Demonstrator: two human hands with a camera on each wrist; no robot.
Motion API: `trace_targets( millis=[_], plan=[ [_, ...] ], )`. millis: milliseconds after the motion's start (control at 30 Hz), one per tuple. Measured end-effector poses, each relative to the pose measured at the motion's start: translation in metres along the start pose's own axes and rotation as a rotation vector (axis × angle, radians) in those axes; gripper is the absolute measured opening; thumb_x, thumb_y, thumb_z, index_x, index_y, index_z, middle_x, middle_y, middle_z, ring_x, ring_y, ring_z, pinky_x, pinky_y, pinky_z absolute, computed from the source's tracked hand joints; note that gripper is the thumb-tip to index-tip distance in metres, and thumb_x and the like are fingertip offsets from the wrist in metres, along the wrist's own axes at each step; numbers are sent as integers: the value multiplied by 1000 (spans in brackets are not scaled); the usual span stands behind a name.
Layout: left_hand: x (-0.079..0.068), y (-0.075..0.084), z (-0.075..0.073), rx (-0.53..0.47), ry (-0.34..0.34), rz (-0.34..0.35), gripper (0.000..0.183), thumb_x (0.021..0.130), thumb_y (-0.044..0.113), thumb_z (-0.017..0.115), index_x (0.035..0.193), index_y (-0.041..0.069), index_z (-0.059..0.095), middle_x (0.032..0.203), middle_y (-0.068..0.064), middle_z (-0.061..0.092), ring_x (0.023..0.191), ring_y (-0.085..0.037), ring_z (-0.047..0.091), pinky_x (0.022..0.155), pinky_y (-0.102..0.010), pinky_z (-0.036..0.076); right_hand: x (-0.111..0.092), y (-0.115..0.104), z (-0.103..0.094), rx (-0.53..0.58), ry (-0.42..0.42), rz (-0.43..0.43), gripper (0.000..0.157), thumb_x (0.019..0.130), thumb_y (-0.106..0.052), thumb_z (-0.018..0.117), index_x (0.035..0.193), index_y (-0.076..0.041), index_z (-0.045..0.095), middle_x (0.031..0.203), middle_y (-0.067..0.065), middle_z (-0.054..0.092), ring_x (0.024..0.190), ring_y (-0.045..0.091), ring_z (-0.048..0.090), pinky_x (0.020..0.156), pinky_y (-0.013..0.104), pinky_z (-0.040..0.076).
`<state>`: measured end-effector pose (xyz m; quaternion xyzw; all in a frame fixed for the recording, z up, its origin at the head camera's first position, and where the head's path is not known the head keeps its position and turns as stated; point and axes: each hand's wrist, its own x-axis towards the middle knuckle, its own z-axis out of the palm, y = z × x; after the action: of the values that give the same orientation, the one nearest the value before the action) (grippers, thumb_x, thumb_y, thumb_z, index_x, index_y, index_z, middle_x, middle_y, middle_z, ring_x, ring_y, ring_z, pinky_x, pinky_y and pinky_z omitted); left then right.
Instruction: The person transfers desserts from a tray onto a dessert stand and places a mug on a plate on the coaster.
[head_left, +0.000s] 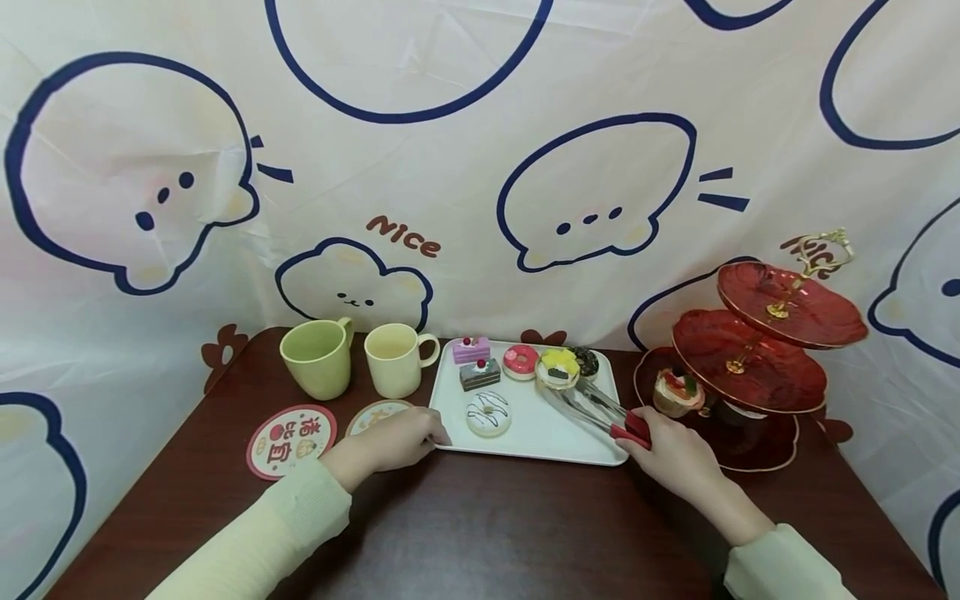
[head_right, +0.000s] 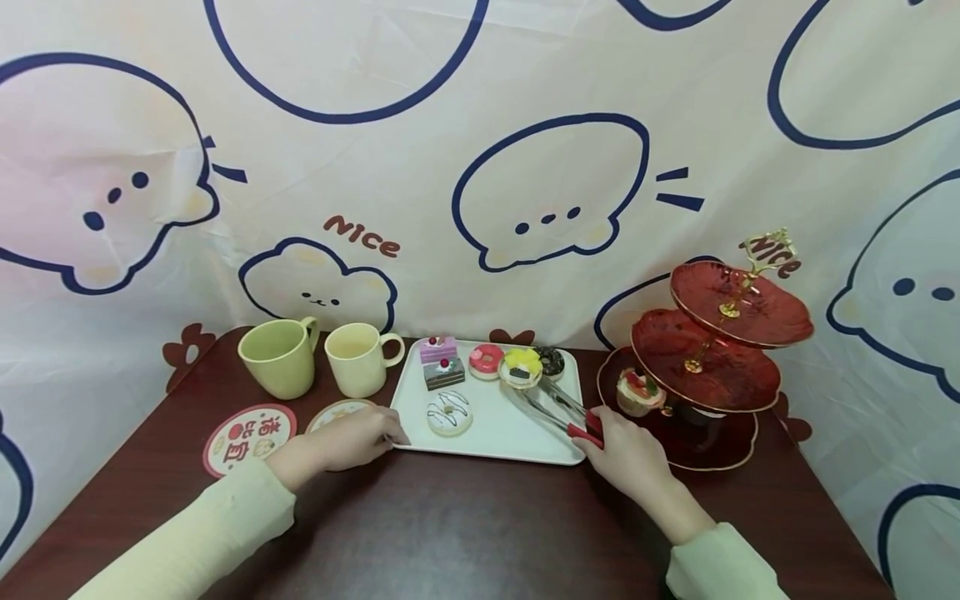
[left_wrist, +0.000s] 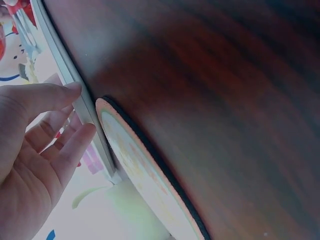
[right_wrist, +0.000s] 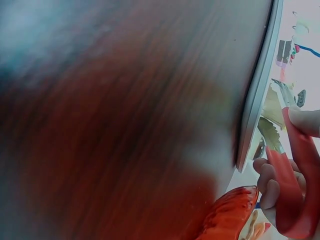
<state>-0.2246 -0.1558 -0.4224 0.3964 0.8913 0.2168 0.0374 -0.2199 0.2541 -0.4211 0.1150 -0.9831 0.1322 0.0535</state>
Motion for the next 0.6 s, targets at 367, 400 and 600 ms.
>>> trace_targets(
  millis=[367,400,600],
  plan=[
    [0,-3,1,8,5,16,25,83,-15,64,93,2,80,84,-3,69,78,-9,62,74,-28,55,8,-6,2,-7,-23,6,57,88,-39,79,126,0,63,98,16,69,71,24,58,58,41,48],
    [0,-3,1,11,6,17,25,83,-15,64,93,2,80,84,-4,69,79,-9,63,75,-29,55,7,-6,3,-10,-24,5,56,89,-38,79,126,0,63,99,16,69,71,24,58,58,41,48],
    [0,-2,1,17,6,14,24,83,-14,64,93,2,79,84,-3,68,80,-11,64,75,-29,55,6,-7,3,-23,-14,-5,53,90,-37,78,126,-1,63,102,18,69,73,26,60,59,44,49]
  ],
)
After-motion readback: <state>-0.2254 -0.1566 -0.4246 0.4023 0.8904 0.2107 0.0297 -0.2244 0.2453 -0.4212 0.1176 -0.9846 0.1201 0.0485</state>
